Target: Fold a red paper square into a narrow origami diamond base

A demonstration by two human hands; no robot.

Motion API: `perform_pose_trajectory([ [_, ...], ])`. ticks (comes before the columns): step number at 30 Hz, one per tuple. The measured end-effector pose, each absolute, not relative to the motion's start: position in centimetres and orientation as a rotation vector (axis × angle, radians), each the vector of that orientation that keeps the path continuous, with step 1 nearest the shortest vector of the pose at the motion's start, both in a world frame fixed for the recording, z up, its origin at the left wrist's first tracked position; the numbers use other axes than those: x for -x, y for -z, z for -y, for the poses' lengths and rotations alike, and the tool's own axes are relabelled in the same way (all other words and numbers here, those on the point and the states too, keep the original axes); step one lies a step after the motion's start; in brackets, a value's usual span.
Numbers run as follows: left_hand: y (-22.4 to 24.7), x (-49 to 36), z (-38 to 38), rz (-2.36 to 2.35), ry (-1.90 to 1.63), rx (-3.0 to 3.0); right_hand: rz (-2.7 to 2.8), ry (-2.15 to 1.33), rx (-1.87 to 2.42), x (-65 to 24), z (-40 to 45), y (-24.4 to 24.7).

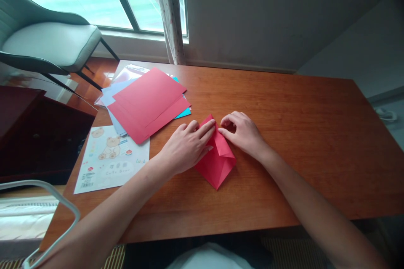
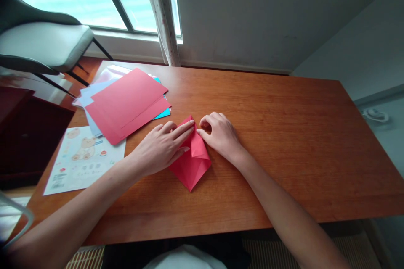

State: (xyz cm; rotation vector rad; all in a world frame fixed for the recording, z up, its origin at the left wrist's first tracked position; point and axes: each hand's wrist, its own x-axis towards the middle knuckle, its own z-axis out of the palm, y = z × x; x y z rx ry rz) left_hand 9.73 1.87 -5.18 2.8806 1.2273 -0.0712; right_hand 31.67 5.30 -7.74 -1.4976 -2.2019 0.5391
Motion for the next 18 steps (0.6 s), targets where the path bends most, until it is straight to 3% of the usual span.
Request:
perform_pose_trajectory([
  [18,5.3,-9.7,-1.8,-1.276,0.015,-2.840,2.140,-0.349,1.677,-29.7,-6.9,8.2],
])
